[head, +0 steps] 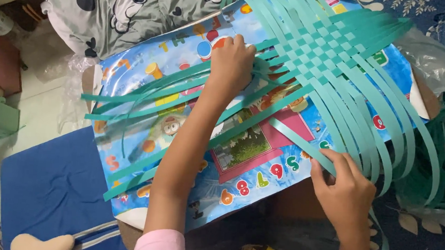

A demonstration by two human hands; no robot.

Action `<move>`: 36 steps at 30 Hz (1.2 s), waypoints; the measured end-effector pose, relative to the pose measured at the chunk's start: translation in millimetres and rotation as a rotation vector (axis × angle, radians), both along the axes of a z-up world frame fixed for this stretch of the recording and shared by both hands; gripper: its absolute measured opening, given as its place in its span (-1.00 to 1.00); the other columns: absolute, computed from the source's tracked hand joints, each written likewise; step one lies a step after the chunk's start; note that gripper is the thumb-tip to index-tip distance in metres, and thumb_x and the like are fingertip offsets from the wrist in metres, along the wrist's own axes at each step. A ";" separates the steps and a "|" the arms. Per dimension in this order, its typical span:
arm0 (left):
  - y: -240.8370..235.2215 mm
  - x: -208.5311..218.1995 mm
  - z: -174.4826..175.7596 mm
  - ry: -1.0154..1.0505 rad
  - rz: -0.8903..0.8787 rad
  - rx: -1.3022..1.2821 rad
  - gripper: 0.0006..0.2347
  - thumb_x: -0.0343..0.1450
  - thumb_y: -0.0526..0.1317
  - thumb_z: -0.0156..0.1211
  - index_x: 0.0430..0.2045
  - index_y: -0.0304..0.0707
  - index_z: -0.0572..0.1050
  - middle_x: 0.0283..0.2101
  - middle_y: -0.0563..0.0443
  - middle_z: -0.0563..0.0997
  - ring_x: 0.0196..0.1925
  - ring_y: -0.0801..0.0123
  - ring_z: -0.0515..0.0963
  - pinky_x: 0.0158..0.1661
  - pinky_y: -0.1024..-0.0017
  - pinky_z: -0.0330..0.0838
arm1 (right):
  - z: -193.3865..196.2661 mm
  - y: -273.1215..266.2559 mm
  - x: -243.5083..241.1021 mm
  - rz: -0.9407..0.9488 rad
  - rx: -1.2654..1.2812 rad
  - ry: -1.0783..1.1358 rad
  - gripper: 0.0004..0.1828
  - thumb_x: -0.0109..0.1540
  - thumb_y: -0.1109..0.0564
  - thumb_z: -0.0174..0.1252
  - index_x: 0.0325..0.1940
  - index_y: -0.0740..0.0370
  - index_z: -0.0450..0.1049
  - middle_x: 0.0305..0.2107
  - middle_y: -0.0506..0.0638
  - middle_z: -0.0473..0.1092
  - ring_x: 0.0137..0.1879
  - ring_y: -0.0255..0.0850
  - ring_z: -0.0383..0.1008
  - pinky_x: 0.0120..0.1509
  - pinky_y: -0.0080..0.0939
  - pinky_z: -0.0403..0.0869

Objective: Weaving green plastic strips together to form a mat or basket structure.

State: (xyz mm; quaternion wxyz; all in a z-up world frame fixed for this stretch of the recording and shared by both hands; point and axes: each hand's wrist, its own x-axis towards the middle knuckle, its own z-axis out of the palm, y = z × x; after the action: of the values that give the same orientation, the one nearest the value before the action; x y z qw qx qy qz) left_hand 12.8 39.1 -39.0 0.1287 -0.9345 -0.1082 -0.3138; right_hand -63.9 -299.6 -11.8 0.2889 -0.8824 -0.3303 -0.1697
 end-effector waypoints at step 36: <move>2.9 -76.2 118.5 0.104 -0.044 -0.076 -0.76 0.16 -0.07 0.40 -0.61 -0.27 0.57 -0.60 -0.16 0.59 -0.67 -0.09 0.49 -0.57 0.16 0.37 | 39.6 77.7 15.9 0.514 0.136 0.138 -0.54 0.20 0.42 0.12 0.21 0.49 0.40 -0.12 0.20 0.46 -0.30 -0.16 0.47 -0.27 -0.24 0.52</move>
State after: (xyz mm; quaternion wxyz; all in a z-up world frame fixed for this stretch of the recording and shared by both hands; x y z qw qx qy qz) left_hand -63.4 42.0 79.5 0.0917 -0.9560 -0.0926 -0.2630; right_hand -48.1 -221.9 27.9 0.4026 -0.7578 -0.5108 -0.0523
